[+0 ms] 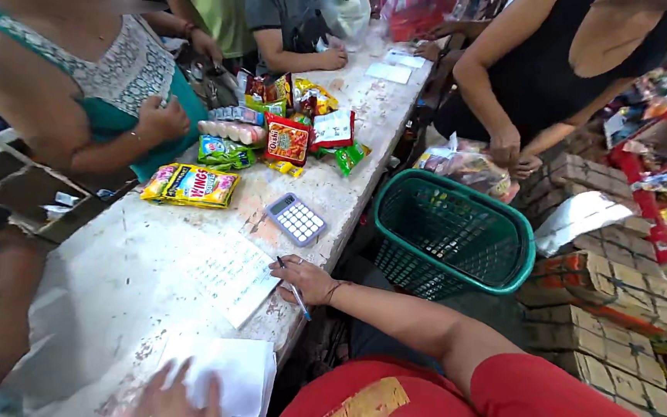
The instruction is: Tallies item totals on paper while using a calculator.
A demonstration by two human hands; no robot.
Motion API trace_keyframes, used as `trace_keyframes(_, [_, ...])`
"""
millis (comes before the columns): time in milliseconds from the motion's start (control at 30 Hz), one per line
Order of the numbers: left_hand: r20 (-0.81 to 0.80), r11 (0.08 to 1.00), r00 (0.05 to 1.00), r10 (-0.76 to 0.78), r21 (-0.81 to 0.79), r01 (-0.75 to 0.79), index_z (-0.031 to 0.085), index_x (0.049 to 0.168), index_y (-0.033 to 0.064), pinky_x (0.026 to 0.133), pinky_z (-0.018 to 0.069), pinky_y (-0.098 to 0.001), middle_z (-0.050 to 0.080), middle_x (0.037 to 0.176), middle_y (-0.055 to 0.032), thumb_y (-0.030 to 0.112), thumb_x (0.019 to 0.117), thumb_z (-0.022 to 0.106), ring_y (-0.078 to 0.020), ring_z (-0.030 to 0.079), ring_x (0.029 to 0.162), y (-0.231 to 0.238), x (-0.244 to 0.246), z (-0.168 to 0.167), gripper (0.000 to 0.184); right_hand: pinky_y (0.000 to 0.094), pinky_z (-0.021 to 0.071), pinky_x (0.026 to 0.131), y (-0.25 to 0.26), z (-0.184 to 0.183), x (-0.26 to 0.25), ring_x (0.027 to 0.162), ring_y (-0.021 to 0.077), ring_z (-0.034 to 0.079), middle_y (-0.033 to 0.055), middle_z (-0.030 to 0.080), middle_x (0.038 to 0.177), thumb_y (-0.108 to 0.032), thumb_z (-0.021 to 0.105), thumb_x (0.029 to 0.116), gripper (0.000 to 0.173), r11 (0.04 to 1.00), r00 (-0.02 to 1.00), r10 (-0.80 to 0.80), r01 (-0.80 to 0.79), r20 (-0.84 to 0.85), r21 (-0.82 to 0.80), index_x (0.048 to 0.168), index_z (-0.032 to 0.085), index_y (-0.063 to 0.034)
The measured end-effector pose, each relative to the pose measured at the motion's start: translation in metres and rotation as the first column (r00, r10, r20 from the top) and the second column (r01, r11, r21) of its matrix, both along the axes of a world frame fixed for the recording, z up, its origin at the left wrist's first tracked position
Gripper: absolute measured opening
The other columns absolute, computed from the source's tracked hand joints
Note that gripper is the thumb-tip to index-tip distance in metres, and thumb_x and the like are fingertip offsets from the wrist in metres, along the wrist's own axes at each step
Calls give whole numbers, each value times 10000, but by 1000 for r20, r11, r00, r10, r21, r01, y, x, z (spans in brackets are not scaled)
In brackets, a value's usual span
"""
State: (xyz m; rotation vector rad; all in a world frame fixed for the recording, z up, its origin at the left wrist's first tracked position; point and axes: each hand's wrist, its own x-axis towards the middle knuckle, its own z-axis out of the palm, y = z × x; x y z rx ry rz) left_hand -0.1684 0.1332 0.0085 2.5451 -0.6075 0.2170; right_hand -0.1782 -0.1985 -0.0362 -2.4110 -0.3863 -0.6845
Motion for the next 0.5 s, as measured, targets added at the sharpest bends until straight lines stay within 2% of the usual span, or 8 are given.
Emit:
trace_keyframes(33, [-116, 986, 984, -137, 84, 147, 595, 1383, -28, 1128, 273, -726, 442, 1503, -346, 471, 944, 623, -564, 354, 1426, -12, -6, 6, 665, 465, 466, 1112, 0, 5, -1, 1294, 395, 590, 210, 678, 1299, -191, 679, 945, 378, 999, 1000, 1, 0, -22, 43, 1253, 674, 28])
trace_keyframes(100, [-257, 926, 927, -274, 190, 326, 505, 1497, 43, 1092, 228, -804, 320, 1596, -324, 591, 852, 715, -603, 237, 1465, -38, -19, 12, 872, 497, 442, 1134, -3, 17, -4, 1319, 395, 573, 198, 678, 1312, -173, 697, 925, 400, 989, 997, -73, 77, -38, 124, 1268, 676, 32])
trace_keyframes(167, [-235, 891, 917, -323, 250, 378, 499, 1521, 126, 1063, 231, -834, 305, 1620, -291, 570, 730, 841, -600, 244, 1467, -50, -29, 2, 969, 530, 437, 1127, -13, 27, -7, 1327, 393, 567, 163, 684, 1321, -241, 698, 923, 440, 963, 968, -249, 252, -38, 94, 1296, 680, -9])
trace_keyframes(200, [-228, 884, 919, -322, 276, 378, 487, 1535, 159, 1072, 228, -824, 303, 1631, -266, 542, 730, 848, -581, 253, 1474, -49, -30, -3, 962, 549, 414, 1139, -21, 31, -7, 1353, 392, 543, 145, 674, 1346, -318, 701, 923, 493, 933, 933, -352, 357, -78, 51, 1327, 671, -38])
trace_keyframes(300, [-245, 894, 920, -305, 259, 365, 518, 1517, 187, 1108, 193, -796, 331, 1624, -251, 483, 872, 738, -563, 257, 1482, -40, -24, -8, 743, 617, 257, 1212, -54, 48, 2, 1507, 422, 320, 141, 486, 1562, -563, 708, 882, 825, 832, 731, -539, 538, -418, -132, 1533, 479, -110])
trace_keyframes(367, [-288, 895, 899, -329, 209, 394, 549, 1491, 192, 1119, 163, -796, 349, 1622, -229, 484, 966, 613, -558, 244, 1489, -31, -22, -6, 604, 616, 251, 1214, -71, 51, 12, 1513, 428, 300, 146, 417, 1609, -648, 717, 842, 993, 819, 631, -546, 541, -550, -192, 1602, 357, -120])
trace_keyframes(433, [-341, 896, 878, -335, 173, 409, 558, 1480, 148, 1125, 163, -787, 379, 1617, -190, 463, 1028, 501, -533, 257, 1496, -21, -18, 0, 554, 580, 280, 1211, -78, 50, 20, 1488, 407, 357, 157, 423, 1602, -639, 735, 830, 1015, 840, 648, -517, 510, -559, -186, 1604, 348, -110])
trace_keyframes(500, [-375, 908, 871, -316, 147, 393, 594, 1408, 6, 1120, 226, -769, 448, 1571, -201, 351, 1040, 494, -537, 330, 1461, -13, -14, 10, 514, 554, 293, 1213, -77, 46, 24, 1487, 408, 360, 160, 417, 1605, -603, 726, 851, 956, 860, 695, -491, 481, -526, -167, 1590, 379, -105])
